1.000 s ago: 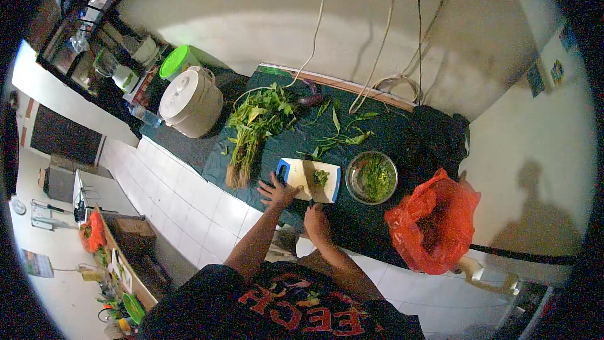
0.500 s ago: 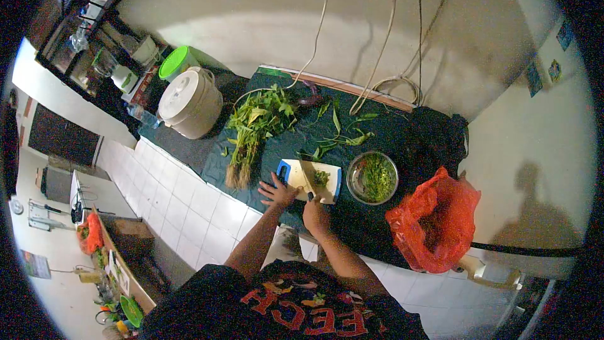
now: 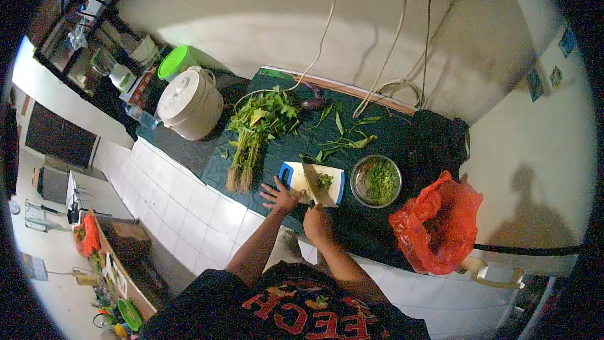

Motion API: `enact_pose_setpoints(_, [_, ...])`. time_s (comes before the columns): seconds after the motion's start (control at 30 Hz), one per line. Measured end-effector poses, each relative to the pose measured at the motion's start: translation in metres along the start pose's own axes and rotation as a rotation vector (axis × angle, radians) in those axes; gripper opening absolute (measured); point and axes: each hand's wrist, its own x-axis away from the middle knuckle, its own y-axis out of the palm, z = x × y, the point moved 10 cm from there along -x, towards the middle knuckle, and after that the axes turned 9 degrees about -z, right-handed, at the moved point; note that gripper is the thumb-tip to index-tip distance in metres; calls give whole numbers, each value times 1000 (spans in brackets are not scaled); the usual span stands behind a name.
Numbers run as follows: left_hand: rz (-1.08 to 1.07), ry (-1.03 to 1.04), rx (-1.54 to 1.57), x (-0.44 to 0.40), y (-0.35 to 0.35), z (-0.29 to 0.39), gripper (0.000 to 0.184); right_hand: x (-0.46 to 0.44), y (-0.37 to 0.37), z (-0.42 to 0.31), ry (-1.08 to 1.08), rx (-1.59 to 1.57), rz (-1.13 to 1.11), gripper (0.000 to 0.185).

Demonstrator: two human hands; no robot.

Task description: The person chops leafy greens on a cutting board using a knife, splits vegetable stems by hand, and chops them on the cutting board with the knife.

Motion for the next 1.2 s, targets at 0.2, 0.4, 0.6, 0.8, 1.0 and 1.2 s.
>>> enact_pose_setpoints(0.2, [11,26,14,-2,2,-3,131,0,-13,-8,-45,-116,11,33])
enact_pose_setpoints(0.4, [14,24,8,3,-3,0,130,8,6,4,10,-100,-13,35])
enact_pose_setpoints(0.6, [21,25,-4,-3,2,-3,132,-11,-7,-6,-16,-17,-3,36])
enact_pose_setpoints(0.8, [-8,18,-25,-1,0,-1,132,9,10,1,70,-40,-67,40])
enact_pose_setpoints(1.0, [16,29,-16,1,-1,1,129,3,0,-15,34,9,-51,41])
enact_pose_setpoints(1.2, [46,35,-14,-2,0,-2,129,3,14,-3,50,5,-54,39])
